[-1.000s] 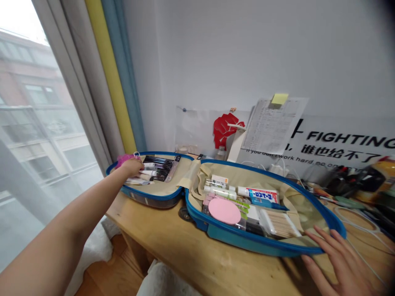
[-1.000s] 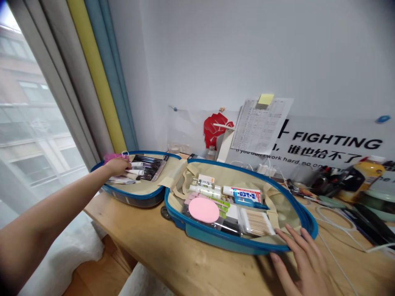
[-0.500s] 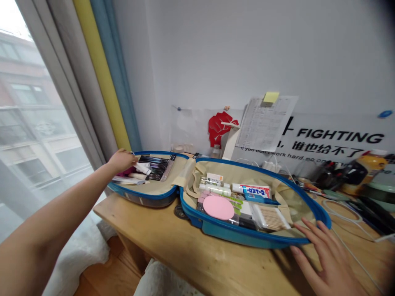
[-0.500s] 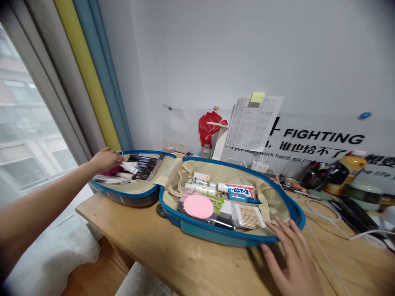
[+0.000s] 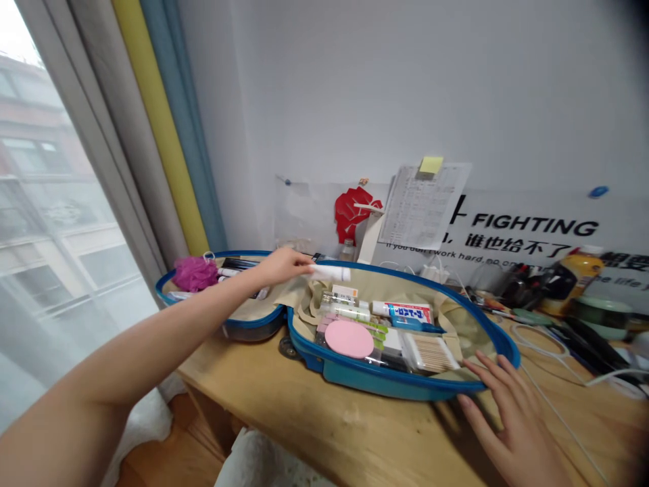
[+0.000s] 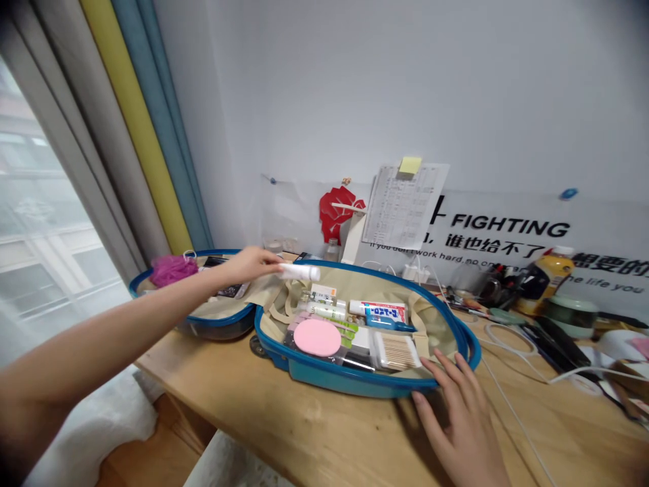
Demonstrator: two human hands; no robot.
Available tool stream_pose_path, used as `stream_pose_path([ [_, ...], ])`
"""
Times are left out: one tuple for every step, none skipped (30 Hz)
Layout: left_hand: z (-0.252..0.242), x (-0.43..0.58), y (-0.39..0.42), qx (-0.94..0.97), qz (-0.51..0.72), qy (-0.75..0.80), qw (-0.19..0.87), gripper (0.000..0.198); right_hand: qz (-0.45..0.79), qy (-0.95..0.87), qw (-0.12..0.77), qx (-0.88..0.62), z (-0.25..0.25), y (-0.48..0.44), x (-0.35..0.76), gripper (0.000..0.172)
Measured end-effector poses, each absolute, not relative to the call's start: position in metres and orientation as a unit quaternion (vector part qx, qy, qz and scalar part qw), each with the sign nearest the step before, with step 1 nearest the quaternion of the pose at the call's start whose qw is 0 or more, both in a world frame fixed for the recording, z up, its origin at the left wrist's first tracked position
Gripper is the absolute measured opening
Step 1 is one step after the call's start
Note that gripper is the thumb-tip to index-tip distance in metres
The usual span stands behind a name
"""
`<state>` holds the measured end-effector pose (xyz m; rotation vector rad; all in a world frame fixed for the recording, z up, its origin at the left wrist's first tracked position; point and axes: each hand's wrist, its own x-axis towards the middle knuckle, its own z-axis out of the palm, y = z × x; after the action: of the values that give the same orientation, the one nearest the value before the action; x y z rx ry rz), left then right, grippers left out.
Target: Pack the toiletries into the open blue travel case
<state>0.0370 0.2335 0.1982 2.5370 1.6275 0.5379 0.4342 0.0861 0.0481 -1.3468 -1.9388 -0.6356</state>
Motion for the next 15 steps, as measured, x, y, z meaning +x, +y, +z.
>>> stream_pose_path([
  [0.191,0.053,0.237,0.839,0.158,0.519,0.045,0.031,-0.246,-0.744,0.341,-0.519,0.048,0.086,0.434,0.043],
  [0.184,0.067,0.240,0.848,0.137,0.509,0.048,0.029,-0.247,-0.744,0.340,-0.520,0.048,0.086,0.434,0.043],
  [0.177,0.078,0.243,0.857,0.118,0.499,0.050,0.027,-0.248,-0.744,0.339,-0.520,0.048,0.086,0.434,0.043],
  [0.171,0.088,0.246,0.864,0.101,0.491,0.053,0.026,-0.248,-0.744,0.337,-0.520,0.048,0.085,0.434,0.043],
  [0.165,0.095,0.248,0.868,0.088,0.484,0.058,0.025,-0.248,-0.745,0.336,-0.520,0.048,0.085,0.434,0.043],
  [0.160,0.101,0.251,0.871,0.079,0.480,0.063,0.024,-0.249,-0.745,0.336,-0.519,0.048,0.085,0.434,0.043],
  [0.156,0.105,0.253,0.872,0.072,0.479,0.068,0.023,-0.249,-0.745,0.336,-0.519,0.048,0.085,0.434,0.043],
  [0.152,0.108,0.255,0.872,0.066,0.480,0.071,0.023,-0.249,-0.745,0.336,-0.519,0.049,0.084,0.434,0.043],
  [0.149,0.110,0.257,0.871,0.059,0.481,0.073,0.023,-0.250,-0.745,0.338,-0.519,0.049,0.084,0.434,0.042],
  [0.146,0.111,0.258,0.871,0.052,0.482,0.075,0.024,-0.250,-0.744,0.340,-0.518,0.049,0.084,0.434,0.042],
  [0.143,0.111,0.260,0.872,0.044,0.482,0.077,0.024,-0.247,-0.743,0.341,-0.519,0.049,0.084,0.434,0.042],
  [0.141,0.111,0.262,0.873,0.036,0.480,0.079,0.024,-0.243,-0.743,0.342,-0.521,0.049,0.084,0.434,0.041],
  [0.140,0.110,0.264,0.874,0.028,0.478,0.081,0.025,-0.239,-0.742,0.343,-0.524,0.049,0.084,0.434,0.041],
  [0.138,0.110,0.265,0.876,0.019,0.475,0.083,0.025,-0.235,-0.741,0.343,-0.527,0.049,0.084,0.434,0.041],
  [0.137,0.109,0.266,0.877,0.011,0.472,0.084,0.024,-0.231,-0.740,0.344,-0.530,0.048,0.084,0.434,0.041],
])
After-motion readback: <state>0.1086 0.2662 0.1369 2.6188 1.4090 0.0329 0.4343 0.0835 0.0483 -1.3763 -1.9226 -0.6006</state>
